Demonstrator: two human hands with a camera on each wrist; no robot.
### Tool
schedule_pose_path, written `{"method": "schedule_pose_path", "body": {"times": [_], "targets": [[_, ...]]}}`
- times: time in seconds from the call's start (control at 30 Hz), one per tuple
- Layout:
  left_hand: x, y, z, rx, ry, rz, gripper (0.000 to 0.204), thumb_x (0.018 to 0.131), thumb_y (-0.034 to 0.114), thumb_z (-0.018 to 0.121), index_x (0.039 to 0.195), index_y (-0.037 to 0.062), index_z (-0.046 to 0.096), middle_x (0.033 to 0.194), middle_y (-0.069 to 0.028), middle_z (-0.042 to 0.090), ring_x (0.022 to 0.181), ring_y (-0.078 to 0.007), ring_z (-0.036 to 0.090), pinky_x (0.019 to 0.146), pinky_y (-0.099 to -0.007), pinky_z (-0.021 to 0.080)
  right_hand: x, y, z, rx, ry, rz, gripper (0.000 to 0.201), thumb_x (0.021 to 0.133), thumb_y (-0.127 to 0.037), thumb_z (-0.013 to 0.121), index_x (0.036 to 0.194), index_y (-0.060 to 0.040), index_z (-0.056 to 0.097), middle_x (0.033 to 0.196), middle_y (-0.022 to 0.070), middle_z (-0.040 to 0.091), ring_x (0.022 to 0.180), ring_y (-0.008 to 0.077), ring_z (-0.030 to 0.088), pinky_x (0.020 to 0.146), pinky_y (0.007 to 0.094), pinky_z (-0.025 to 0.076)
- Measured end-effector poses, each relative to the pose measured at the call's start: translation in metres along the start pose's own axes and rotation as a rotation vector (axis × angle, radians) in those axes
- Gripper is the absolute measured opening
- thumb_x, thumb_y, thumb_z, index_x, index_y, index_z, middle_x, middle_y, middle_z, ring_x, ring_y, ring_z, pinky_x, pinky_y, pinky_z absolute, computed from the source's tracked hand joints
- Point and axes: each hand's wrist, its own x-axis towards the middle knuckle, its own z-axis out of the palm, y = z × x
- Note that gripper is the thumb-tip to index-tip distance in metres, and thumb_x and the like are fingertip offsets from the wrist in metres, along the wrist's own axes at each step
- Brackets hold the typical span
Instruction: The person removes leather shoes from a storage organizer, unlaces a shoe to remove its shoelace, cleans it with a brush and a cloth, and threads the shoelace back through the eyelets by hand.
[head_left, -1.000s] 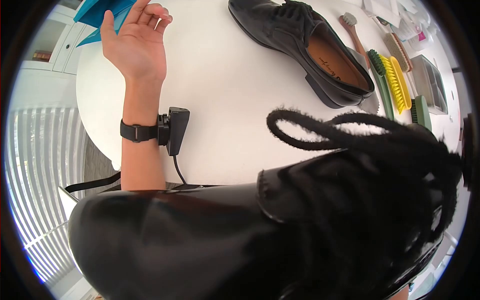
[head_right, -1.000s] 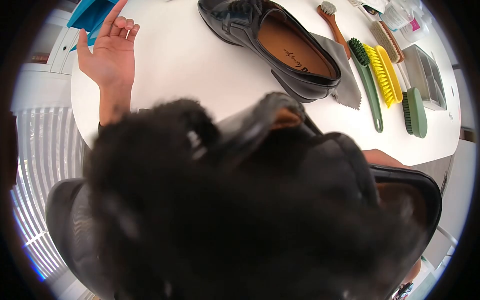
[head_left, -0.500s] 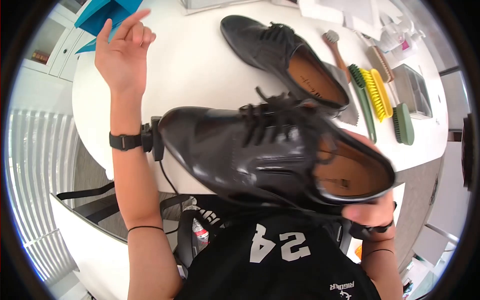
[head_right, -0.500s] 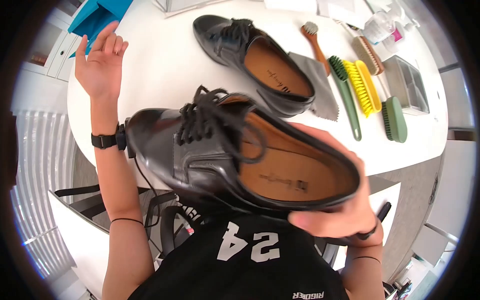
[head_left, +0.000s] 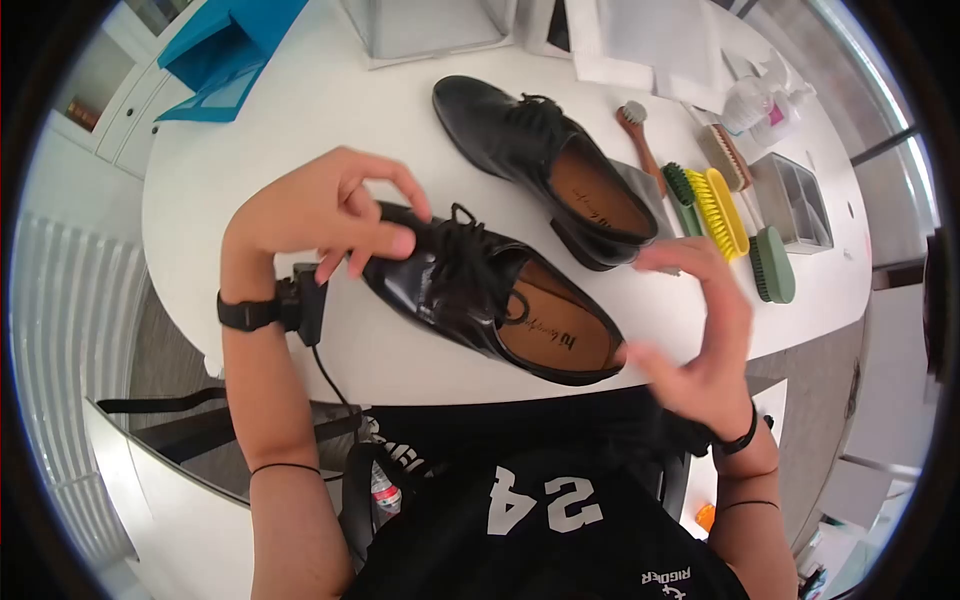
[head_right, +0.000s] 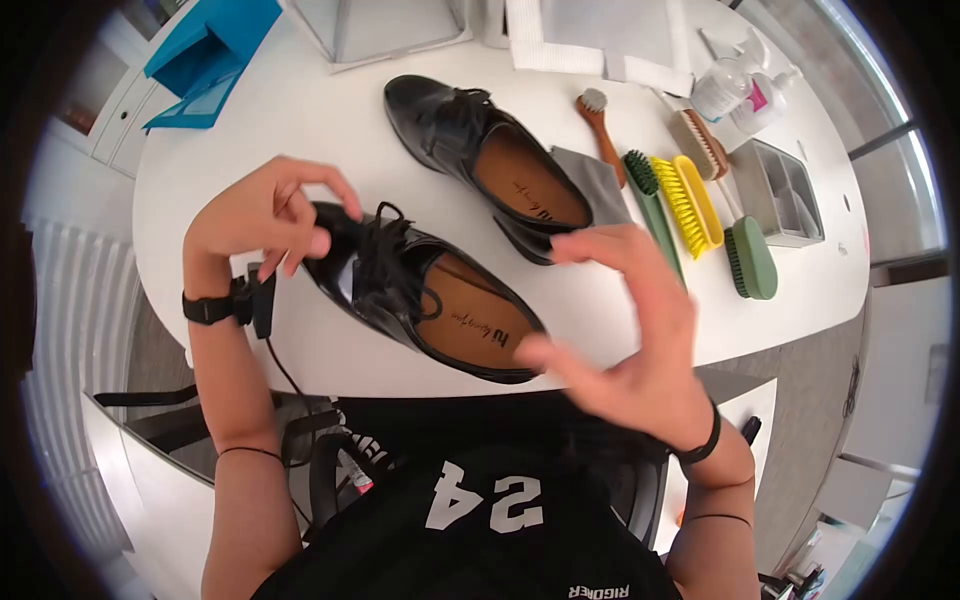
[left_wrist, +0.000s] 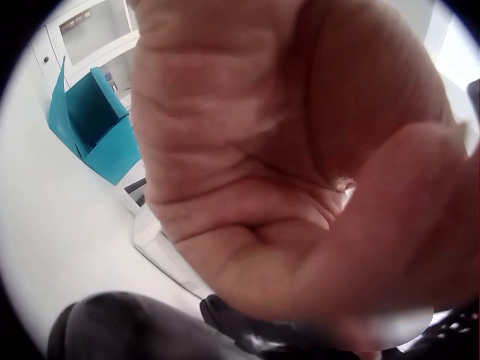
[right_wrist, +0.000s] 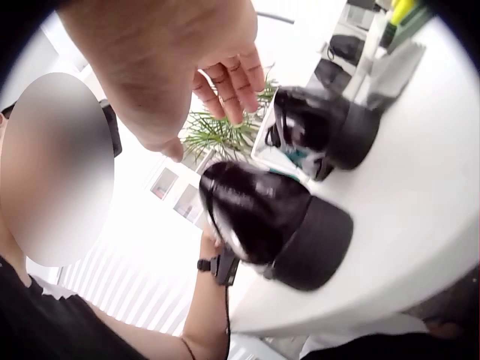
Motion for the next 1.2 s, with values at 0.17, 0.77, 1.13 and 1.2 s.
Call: {"method": "schedule_pose_path", "body": {"times": [0.17, 0.77, 1.13, 1.2], "targets": [[-0.001, -0.002, 0.019, -0.206, -0.119, -0.028, 0.086, 0.086, 0.003, 0.092, 0.160, -0.0042, 0.048, 0.083, -0.0159, 0.081, 0.062, -0.0165, 0.076, 0.057, -0.0278, 0.061, 0.012, 0.006, -0.023, -0.015, 0.185, 0.152, 0.015, 0.096, -0.006, 0.085, 0.085, -0.0006, 0.075, 0.073, 0.0071, 0.071, 0.063, 0.0193, 0.062, 0.067, 0.0330, 0.049], [0.027, -0.022, 0.020, 0.166, 0.104, 0.183, 0.062, 0.080, 0.022, 0.098, 0.136, 0.0058, 0.079, 0.072, -0.0048, 0.077, 0.062, -0.0062, 0.066, 0.062, -0.0226, 0.049, 0.028, 0.042, -0.027, -0.045, 0.138, 0.026, 0.057, 0.112, -0.012, 0.036, 0.088, 0.0022, 0.085, 0.064, 0.0068, 0.074, 0.065, 0.0207, 0.059, 0.081, 0.0391, 0.052], [0.034, -0.024, 0.017, 0.176, 0.234, 0.201, 0.065, 0.077, 0.007, 0.088, 0.141, 0.0113, 0.079, 0.071, -0.0036, 0.074, 0.064, -0.0086, 0.065, 0.070, -0.0255, 0.053, 0.070, 0.111, -0.078, -0.283, 0.150, 0.196, 0.043, 0.113, -0.021, 0.046, 0.107, 0.0102, 0.076, 0.096, 0.0172, 0.082, 0.082, 0.0319, 0.075, 0.084, 0.0447, 0.058], [0.032, -0.020, 0.014, 0.219, 0.308, 0.178, 0.062, 0.079, 0.007, 0.086, 0.140, 0.0133, 0.080, 0.073, -0.0015, 0.071, 0.069, -0.0082, 0.064, 0.077, -0.0281, 0.053, 0.090, 0.129, -0.101, -0.395, 0.153, 0.435, 0.038, 0.109, -0.022, 0.055, 0.122, 0.0095, 0.072, 0.106, 0.0185, 0.082, 0.090, 0.0385, 0.077, 0.089, 0.0454, 0.060]]}}
